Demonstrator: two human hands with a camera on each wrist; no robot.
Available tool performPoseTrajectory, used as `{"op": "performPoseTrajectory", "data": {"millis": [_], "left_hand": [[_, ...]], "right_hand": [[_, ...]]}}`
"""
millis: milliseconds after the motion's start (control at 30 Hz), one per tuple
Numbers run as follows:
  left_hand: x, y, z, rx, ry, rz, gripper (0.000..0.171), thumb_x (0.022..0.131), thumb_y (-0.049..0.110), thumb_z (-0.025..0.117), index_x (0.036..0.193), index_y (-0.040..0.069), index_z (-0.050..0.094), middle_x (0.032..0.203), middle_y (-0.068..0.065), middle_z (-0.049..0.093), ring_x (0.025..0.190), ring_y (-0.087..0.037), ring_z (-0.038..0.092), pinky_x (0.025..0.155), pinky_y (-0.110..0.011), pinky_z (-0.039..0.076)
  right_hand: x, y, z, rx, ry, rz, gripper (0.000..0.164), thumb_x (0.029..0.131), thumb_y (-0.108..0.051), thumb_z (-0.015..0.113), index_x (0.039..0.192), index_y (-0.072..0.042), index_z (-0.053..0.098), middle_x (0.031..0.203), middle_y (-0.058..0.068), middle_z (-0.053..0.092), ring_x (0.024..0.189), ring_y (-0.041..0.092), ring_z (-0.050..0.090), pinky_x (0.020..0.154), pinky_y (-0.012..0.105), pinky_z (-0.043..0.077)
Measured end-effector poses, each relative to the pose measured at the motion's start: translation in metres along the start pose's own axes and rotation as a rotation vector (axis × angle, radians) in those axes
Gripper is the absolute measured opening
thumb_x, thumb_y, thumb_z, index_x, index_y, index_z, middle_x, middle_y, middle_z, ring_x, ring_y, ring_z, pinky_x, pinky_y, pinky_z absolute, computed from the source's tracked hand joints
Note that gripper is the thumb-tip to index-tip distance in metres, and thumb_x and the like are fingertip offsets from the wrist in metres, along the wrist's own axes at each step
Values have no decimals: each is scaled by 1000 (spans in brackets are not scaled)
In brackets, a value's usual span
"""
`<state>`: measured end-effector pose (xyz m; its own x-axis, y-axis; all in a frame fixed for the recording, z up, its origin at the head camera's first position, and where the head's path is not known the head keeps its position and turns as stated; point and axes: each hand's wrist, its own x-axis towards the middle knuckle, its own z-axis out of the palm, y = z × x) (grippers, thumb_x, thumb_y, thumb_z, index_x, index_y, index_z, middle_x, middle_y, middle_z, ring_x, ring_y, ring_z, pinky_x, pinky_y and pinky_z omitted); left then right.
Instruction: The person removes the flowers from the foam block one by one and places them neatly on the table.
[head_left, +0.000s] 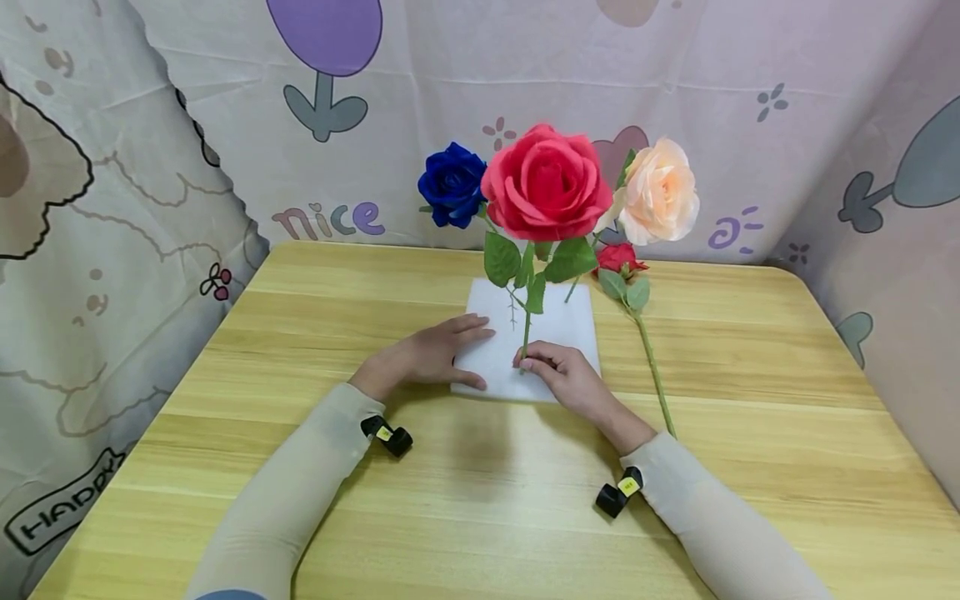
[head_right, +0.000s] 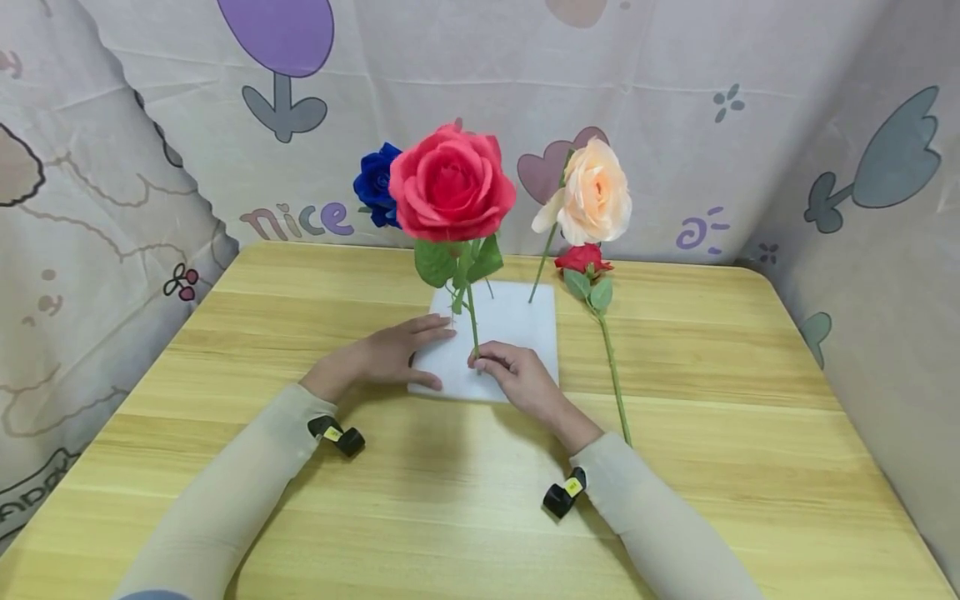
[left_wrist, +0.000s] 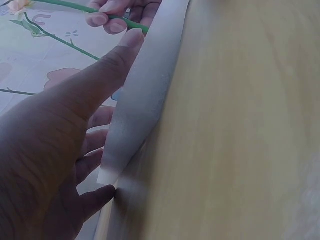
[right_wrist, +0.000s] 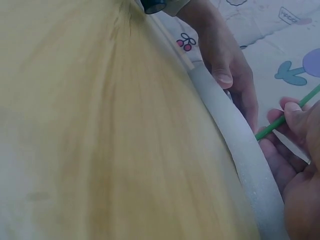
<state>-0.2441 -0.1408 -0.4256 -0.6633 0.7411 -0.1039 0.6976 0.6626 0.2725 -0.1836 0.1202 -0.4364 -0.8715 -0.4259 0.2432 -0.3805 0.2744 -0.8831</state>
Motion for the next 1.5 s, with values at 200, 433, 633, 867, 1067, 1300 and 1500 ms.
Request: {"op": "performPoseTrajectory", "data": {"millis": [200, 433, 633, 867, 1067, 1300, 1500], "left_hand": [[0, 0, 0, 9, 9, 6, 93, 83, 67, 63, 153, 12, 34, 160, -11, 23, 146, -28, 21, 117, -37, 23], [0, 0, -1, 12, 23, 11, 92, 83, 65, 64, 153, 12, 35, 159, -11, 25, 145, -28, 22, 116, -37, 24], [0, 0, -2, 2, 20, 7, 92, 83, 66, 64, 153, 12, 35, 159, -11, 24, 146, -29, 22, 116, -38, 23], [0, 1, -3, 8, 23, 8, 92, 83, 64, 64, 153, 12, 35, 159, -12, 24, 145, -30, 22, 117, -39, 23], [0, 1, -2, 3, 14, -2, 92, 83, 64, 65, 153, 12, 34, 159, -11, 23, 146, -29, 21, 117, -38, 23], [0, 3, -2, -15, -15, -28, 94, 82, 69, 62, 154, 14, 33, 161, -9, 21, 147, -27, 19, 117, -37, 21], [0, 4, -1, -13, -22, -41, 95, 81, 72, 59, 154, 16, 33, 161, -7, 20, 147, -25, 18, 117, -37, 21]], "right_hand": [[0, 1, -1, 21, 1, -20, 15, 99, -10, 58, 102, -7, 72, 102, -1, 70, 99, 15, 63, 88, 27, 50], [2, -1, -4, 119, -9, -39, 17, 102, -6, 52, 102, -4, 69, 101, 8, 70, 101, 18, 63, 89, 31, 52], [2, -15, -5, 148, 6, -7, 17, 101, 3, 49, 101, 6, 65, 99, 19, 68, 98, 18, 63, 87, 31, 53], [-1, -26, -5, 127, 14, -39, 16, 100, 3, 50, 101, 7, 65, 97, 19, 68, 92, 19, 62, 83, 26, 51], [1, -2, -3, 159, 33, -47, 18, 101, -2, 51, 109, 5, 65, 98, 13, 69, 94, 17, 64, 85, 29, 53], [-1, -1, -2, 209, 62, -88, 23, 100, 0, 52, 119, 13, 59, 94, 19, 69, 91, 19, 66, 82, 34, 57], [-1, -3, -4, 207, 83, -97, 23, 100, 2, 52, 119, 13, 58, 95, 22, 69, 90, 21, 67, 81, 34, 57]]}}
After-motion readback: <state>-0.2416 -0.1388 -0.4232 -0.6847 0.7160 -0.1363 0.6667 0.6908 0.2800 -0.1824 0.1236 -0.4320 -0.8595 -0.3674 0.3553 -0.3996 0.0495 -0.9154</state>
